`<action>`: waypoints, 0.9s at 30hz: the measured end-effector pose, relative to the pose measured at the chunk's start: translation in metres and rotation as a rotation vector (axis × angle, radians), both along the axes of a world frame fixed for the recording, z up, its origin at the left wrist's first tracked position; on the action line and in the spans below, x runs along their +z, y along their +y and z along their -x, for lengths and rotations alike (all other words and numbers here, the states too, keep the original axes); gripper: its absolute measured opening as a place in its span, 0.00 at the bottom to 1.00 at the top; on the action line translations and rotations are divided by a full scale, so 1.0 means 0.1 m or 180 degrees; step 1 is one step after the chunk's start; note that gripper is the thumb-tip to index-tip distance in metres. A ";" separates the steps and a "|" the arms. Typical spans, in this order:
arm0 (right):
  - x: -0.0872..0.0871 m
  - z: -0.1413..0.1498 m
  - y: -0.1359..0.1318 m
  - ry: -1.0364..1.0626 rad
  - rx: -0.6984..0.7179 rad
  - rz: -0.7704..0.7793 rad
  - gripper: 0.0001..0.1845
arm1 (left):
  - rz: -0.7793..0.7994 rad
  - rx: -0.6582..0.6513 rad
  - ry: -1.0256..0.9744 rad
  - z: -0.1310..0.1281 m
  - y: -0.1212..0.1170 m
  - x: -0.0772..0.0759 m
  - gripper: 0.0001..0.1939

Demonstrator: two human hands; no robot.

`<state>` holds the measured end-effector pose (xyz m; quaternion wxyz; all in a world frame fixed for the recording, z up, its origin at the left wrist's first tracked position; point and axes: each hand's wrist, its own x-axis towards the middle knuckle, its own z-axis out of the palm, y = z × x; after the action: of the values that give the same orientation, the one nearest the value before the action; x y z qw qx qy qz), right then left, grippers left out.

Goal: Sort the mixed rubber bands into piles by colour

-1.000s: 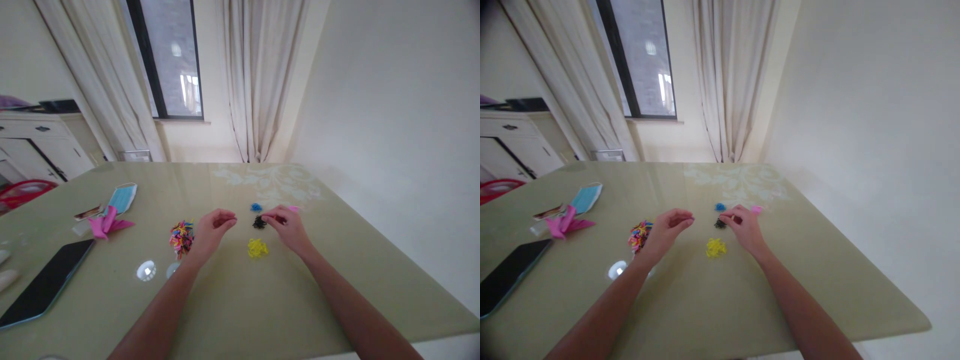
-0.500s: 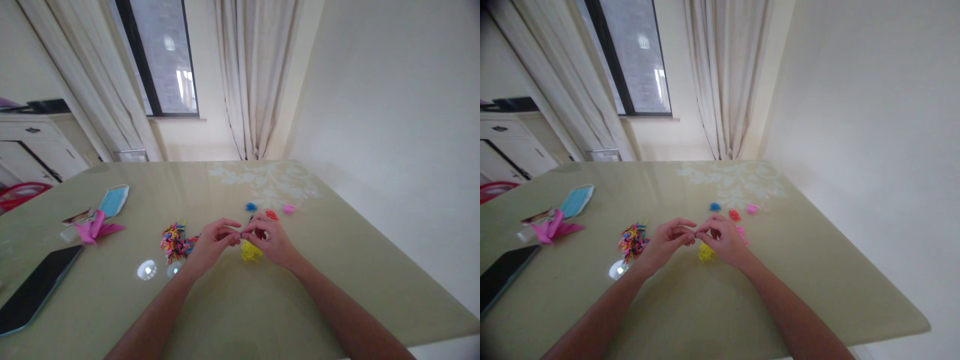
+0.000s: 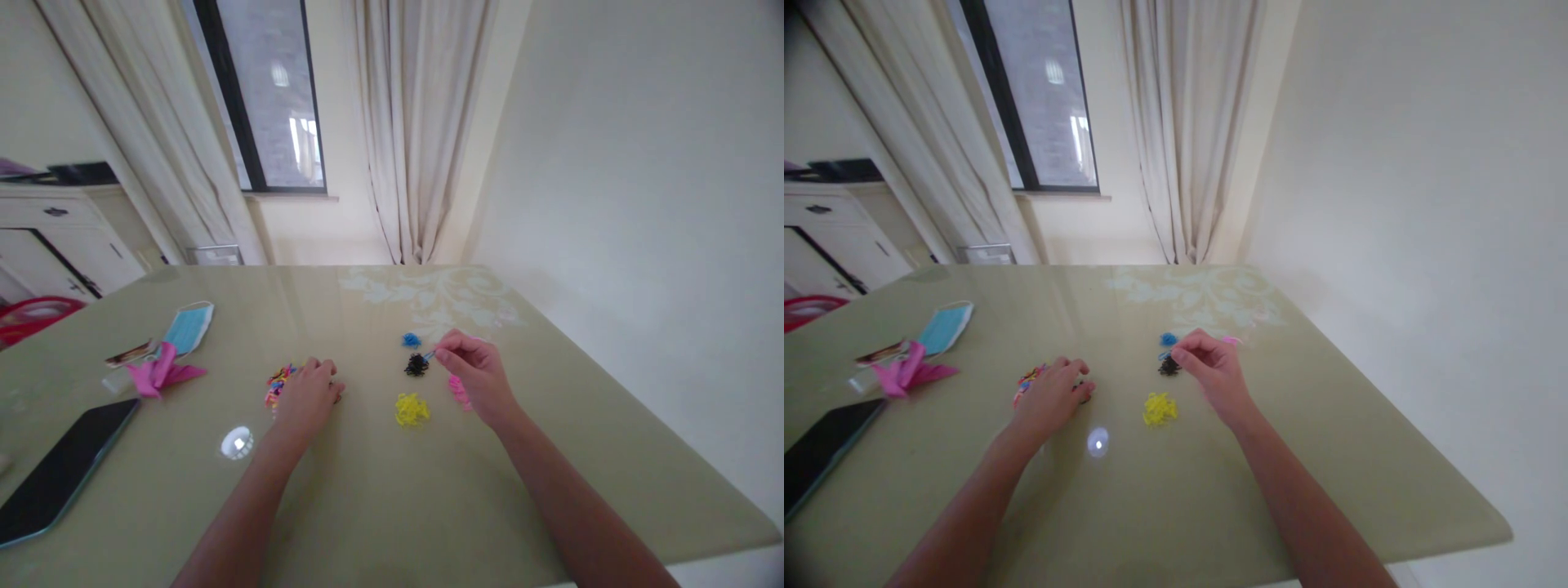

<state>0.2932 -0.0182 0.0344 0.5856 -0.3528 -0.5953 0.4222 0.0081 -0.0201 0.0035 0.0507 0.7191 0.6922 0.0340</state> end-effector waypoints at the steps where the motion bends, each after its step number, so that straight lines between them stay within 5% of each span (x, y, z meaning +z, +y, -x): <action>1: -0.01 0.00 0.00 0.0011 -0.0014 -0.0010 0.10 | 0.0033 -0.0046 -0.0060 -0.01 0.01 -0.01 0.12; 8: -0.12 -0.06 0.17 -0.0394 -0.0410 -0.0116 0.16 | -0.0062 -0.0123 -0.0437 -0.05 0.07 -0.04 0.10; 13: -0.23 -0.06 0.64 -0.1865 -0.1029 -0.0096 0.15 | -0.0259 -0.0099 -0.0590 -0.10 0.08 -0.02 0.11; 20: -0.43 0.09 1.19 -0.2368 -0.1139 -0.0049 0.07 | -0.0469 -0.0205 -0.1123 -0.14 0.12 -0.04 0.10; 24: -0.44 0.05 1.20 -0.2441 -0.1202 -0.0018 0.10 | -0.0607 -0.0313 -0.1495 -0.16 0.15 -0.05 0.11; 27: -0.38 0.00 1.02 -0.2390 -0.1233 -0.0118 0.09 | -0.0679 -0.0437 -0.2441 -0.19 0.16 -0.08 0.08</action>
<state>0.2937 0.0842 -0.0040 0.4028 -0.5769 -0.6975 0.1356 0.0275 -0.0036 -0.0042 0.2325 0.7000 0.5661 0.3680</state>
